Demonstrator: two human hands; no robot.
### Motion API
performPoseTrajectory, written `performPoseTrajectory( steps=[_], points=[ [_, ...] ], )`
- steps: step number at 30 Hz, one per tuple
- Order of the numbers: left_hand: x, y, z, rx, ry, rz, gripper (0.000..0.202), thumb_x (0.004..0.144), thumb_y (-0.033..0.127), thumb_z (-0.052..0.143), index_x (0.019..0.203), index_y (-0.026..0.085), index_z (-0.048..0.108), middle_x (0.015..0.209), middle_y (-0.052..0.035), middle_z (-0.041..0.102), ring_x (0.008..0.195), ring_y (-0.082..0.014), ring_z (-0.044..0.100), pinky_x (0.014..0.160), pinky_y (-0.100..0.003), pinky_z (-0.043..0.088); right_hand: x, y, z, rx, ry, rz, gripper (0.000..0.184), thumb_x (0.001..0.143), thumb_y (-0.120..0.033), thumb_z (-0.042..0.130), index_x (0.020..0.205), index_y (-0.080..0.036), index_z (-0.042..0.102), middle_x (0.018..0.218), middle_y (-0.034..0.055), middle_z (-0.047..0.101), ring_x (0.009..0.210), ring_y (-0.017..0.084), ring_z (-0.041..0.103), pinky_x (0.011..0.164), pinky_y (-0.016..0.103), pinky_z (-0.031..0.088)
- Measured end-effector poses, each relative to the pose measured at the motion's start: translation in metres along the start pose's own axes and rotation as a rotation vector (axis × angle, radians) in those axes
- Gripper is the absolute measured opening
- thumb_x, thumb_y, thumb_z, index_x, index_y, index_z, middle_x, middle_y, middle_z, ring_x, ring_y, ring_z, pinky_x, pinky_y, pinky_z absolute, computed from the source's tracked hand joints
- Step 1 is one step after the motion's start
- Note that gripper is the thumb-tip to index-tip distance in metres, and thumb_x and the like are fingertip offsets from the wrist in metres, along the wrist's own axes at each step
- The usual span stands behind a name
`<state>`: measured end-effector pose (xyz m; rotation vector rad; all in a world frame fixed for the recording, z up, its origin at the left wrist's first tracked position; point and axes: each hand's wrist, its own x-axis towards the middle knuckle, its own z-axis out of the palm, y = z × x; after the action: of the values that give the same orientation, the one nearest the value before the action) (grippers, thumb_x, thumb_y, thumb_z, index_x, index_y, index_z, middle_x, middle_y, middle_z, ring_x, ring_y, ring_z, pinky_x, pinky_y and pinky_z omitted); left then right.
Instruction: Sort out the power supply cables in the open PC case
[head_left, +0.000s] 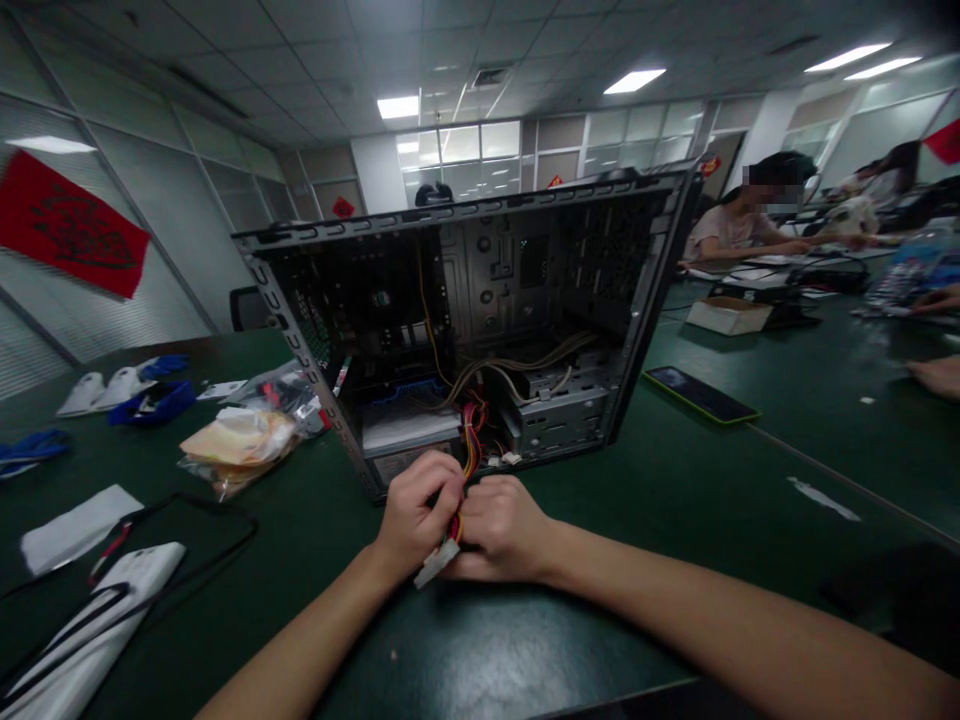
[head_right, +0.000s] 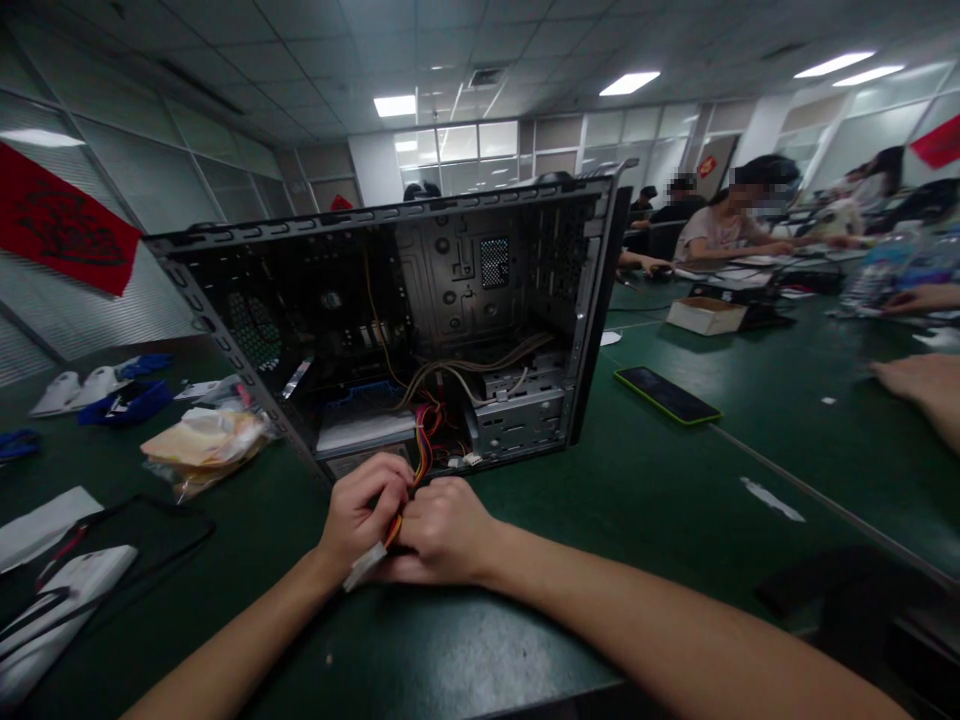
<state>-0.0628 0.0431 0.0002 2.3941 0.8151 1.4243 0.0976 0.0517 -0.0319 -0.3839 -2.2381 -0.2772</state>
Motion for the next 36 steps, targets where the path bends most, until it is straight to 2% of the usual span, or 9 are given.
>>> performPoseTrajectory(
  steps=[5, 8, 11, 14, 20, 23, 29, 33, 36],
  points=[
    [-0.001, -0.003, -0.004, 0.029, 0.147, -0.040, 0.014, 0.097, 0.017, 0.046, 0.095, 0.018, 0.060, 0.091, -0.0054, 0.064, 0.087, -0.0168, 0.062, 0.080, -0.028, 0.050, 0.011, 0.012, -0.017, 0.006, 0.075, 0.064, 0.039, 0.091, -0.053, 0.056, 0.095, -0.016, 0.068, 0.092, 0.0093, 0.071, 0.083, 0.020, 0.061, 0.071, 0.033, 0.044],
    [-0.005, -0.008, -0.002, 0.003, 0.185, -0.162, 0.017, 0.098, 0.020, 0.044, 0.106, 0.018, 0.059, 0.096, -0.0051, 0.065, 0.090, -0.0169, 0.062, 0.082, -0.028, 0.049, 0.015, 0.008, -0.022, -0.064, 0.014, 0.040, 0.038, 0.093, -0.045, 0.055, 0.112, -0.014, 0.064, 0.114, 0.0127, 0.068, 0.104, 0.026, 0.056, 0.084, 0.039, 0.043],
    [-0.007, -0.009, 0.001, -0.051, 0.196, -0.281, 0.019, 0.099, 0.023, 0.042, 0.104, 0.017, 0.059, 0.092, -0.0039, 0.065, 0.084, -0.0162, 0.062, 0.079, -0.026, 0.050, 0.017, 0.002, -0.022, -0.145, -0.032, -0.036, 0.027, 0.094, -0.037, 0.054, 0.103, -0.014, 0.066, 0.105, 0.0089, 0.071, 0.102, 0.026, 0.056, 0.086, 0.041, 0.039],
    [-0.006, -0.007, 0.004, -0.067, 0.153, -0.301, 0.024, 0.099, 0.025, 0.039, 0.095, 0.017, 0.062, 0.086, -0.0031, 0.065, 0.080, -0.0158, 0.062, 0.075, -0.025, 0.049, 0.017, 0.001, -0.023, -0.164, 0.024, -0.082, 0.023, 0.094, -0.035, 0.054, 0.093, -0.015, 0.066, 0.094, 0.0063, 0.072, 0.095, 0.024, 0.057, 0.085, 0.041, 0.037],
    [-0.006, -0.007, 0.006, -0.024, -0.045, -0.324, 0.026, 0.098, 0.028, 0.042, 0.087, 0.017, 0.063, 0.074, 0.0002, 0.062, 0.067, -0.0137, 0.059, 0.066, -0.023, 0.045, 0.018, 0.007, -0.025, -0.021, 0.012, -0.143, 0.030, 0.097, -0.033, 0.044, 0.077, -0.017, 0.061, 0.072, 0.0024, 0.066, 0.069, 0.016, 0.055, 0.075, 0.034, 0.038],
    [-0.007, -0.013, 0.008, -0.063, -0.105, -0.393, 0.027, 0.096, 0.030, 0.044, 0.081, 0.017, 0.062, 0.068, 0.0015, 0.059, 0.063, -0.0136, 0.057, 0.064, -0.023, 0.043, 0.018, 0.007, -0.023, -0.012, -0.014, -0.125, 0.031, 0.098, -0.034, 0.045, 0.077, -0.017, 0.060, 0.070, 0.0014, 0.066, 0.068, 0.016, 0.056, 0.074, 0.034, 0.037],
    [-0.003, -0.019, 0.013, -0.206, -0.086, -0.518, 0.026, 0.092, 0.033, 0.048, 0.079, 0.016, 0.063, 0.072, -0.0007, 0.062, 0.071, -0.0163, 0.058, 0.069, -0.026, 0.045, 0.015, 0.007, -0.019, -0.014, -0.091, -0.108, 0.028, 0.097, -0.034, 0.046, 0.081, -0.017, 0.062, 0.074, 0.0027, 0.068, 0.073, 0.017, 0.058, 0.078, 0.035, 0.038],
    [0.000, -0.017, 0.012, -0.354, 0.012, -0.619, 0.024, 0.087, 0.034, 0.052, 0.078, 0.016, 0.063, 0.071, -0.0007, 0.061, 0.070, -0.0166, 0.056, 0.069, -0.026, 0.045, 0.013, 0.006, -0.017, -0.040, -0.148, -0.097, 0.021, 0.096, -0.032, 0.049, 0.092, -0.016, 0.062, 0.079, 0.0045, 0.069, 0.077, 0.018, 0.058, 0.084, 0.036, 0.037],
    [-0.001, -0.018, 0.013, -0.395, 0.035, -0.659, 0.023, 0.084, 0.034, 0.055, 0.076, 0.015, 0.065, 0.074, -0.0023, 0.063, 0.074, -0.0174, 0.058, 0.074, -0.027, 0.046, 0.012, 0.010, -0.011, -0.094, -0.162, -0.144, 0.021, 0.096, -0.029, 0.048, 0.086, -0.017, 0.062, 0.079, 0.0051, 0.069, 0.079, 0.019, 0.057, 0.084, 0.036, 0.037]
  ],
)
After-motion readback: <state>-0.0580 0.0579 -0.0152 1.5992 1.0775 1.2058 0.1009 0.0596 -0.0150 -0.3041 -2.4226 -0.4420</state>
